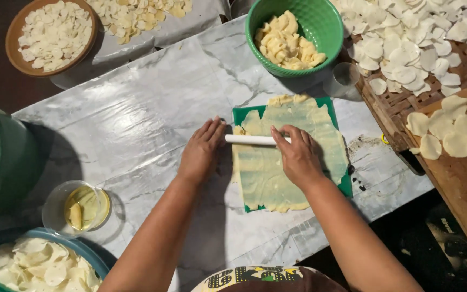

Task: Rolling out small portions of dough into thin sheets using a rolling pin on a silicone mat

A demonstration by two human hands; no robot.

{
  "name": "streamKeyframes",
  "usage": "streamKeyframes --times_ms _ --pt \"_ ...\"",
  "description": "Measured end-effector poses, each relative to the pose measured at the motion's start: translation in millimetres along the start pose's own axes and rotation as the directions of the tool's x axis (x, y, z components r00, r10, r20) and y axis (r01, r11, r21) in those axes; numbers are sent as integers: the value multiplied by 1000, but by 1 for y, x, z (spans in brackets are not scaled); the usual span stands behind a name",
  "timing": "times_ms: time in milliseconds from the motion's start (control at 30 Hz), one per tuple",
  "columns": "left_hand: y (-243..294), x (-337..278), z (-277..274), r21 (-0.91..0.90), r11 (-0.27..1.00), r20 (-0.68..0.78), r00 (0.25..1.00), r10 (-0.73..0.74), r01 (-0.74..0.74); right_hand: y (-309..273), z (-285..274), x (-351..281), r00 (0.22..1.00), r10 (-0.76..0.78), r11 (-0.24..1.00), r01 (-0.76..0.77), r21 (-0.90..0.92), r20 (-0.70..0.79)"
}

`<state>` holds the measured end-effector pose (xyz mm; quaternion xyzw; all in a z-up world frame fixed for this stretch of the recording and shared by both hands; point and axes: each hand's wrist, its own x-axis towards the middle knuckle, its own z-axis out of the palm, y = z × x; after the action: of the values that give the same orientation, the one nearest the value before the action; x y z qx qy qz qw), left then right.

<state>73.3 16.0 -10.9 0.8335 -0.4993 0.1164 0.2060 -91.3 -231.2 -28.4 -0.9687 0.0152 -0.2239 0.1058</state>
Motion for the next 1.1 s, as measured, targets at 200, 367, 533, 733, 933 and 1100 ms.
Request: streamKeyframes --times_ms 200,367,533,733,933,1100 --pt "0 46 32 94 922 226 894 -387 376 -15 -1 63 841 356 934 -310 -178 408" --pt "16 32 23 110 936 62 937 -343 335 -21 2 40 918 302 946 -255 -201 257" --pt "27 -4 18 141 937 81 940 -333 319 -37 1 -2 933 259 959 -218 -181 250" --pt "5 42 35 102 907 183 889 -420 408 -9 25 47 877 360 930 -309 -200 319" --pt "18 28 20 106 909 238 877 -417 404 -24 5 27 886 320 947 -288 -142 334" --pt "44 -35 13 169 927 181 914 -364 336 -52 -6 -35 940 230 970 -200 -137 252"
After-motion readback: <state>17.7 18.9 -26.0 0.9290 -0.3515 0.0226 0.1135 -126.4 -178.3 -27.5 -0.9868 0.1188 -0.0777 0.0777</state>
